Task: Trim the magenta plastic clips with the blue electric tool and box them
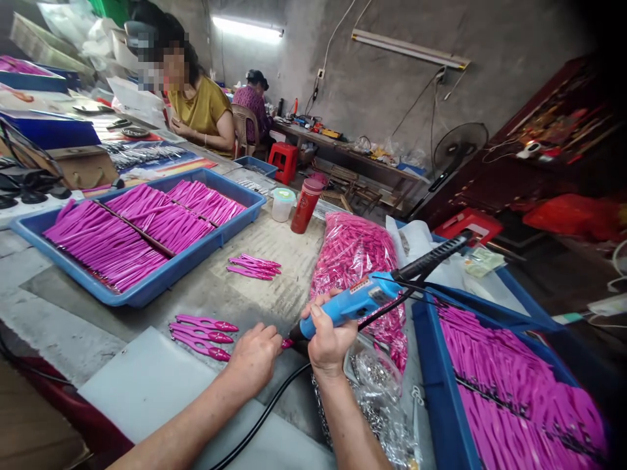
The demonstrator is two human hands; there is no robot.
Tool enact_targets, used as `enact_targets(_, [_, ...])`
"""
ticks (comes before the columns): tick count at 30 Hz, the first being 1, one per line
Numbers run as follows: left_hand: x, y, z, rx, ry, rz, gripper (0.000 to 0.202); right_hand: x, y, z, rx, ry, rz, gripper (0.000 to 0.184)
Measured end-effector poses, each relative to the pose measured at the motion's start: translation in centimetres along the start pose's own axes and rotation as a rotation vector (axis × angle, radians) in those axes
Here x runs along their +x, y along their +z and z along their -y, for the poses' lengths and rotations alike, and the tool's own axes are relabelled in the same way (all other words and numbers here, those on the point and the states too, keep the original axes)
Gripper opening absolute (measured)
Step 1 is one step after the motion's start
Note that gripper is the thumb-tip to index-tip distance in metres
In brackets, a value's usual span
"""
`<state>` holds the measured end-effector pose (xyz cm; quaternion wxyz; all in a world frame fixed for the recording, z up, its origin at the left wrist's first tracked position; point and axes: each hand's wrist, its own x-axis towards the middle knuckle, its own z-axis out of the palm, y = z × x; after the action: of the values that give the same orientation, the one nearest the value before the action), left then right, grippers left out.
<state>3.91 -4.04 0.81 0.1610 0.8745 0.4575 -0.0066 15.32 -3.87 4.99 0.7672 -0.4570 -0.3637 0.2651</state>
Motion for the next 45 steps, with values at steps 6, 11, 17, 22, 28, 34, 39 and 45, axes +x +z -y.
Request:
enact_targets(6, [0.0,0.2,0.1,-0.033,0.016,-0.040,0.026,0.0,-0.1,-0.4,-0.012,-0.002,0.002,0.034])
enact_targets(11, [0.0,0.5,0.1,-0.031,0.013,-0.053,0.027,0.0,0.0,-0.4,-0.009,-0.013,0.016,0.033])
enact_targets(17, [0.1,0.6,0.2,-0.033,0.008,-0.038,0.027,-0.5,0.4,-1.7,-0.073,-0.030,0.037,0.034])
enact_targets(22, [0.1,0.5,0.0,-0.077,-0.015,0.016,0.029,-0.3,0.8,-3.4,-0.309,-0.051,0.160,0.025])
enact_targets(28, [0.3,0.4,-0.1,-0.139,-0.063,0.007,0.029,0.6,1.8,-3.4,-0.501,-0.060,0.210,0.020])
enact_targets(34, [0.0,0.4,-0.2,-0.096,-0.060,-0.006,0.024,0.2,1.3,-2.2,-0.238,0.028,0.119,0.028])
enact_targets(39, [-0.2,0.0,-0.5,-0.033,-0.050,0.000,0.018,-0.3,-0.4,0.7,-0.060,-0.030,-0.076,0.040])
enact_targets(45, [-2.3,-3.4,1.7,0.022,-0.113,-0.012,0.019,-0.4,-3.2,2.6,0.002,-0.012,-0.191,0.041])
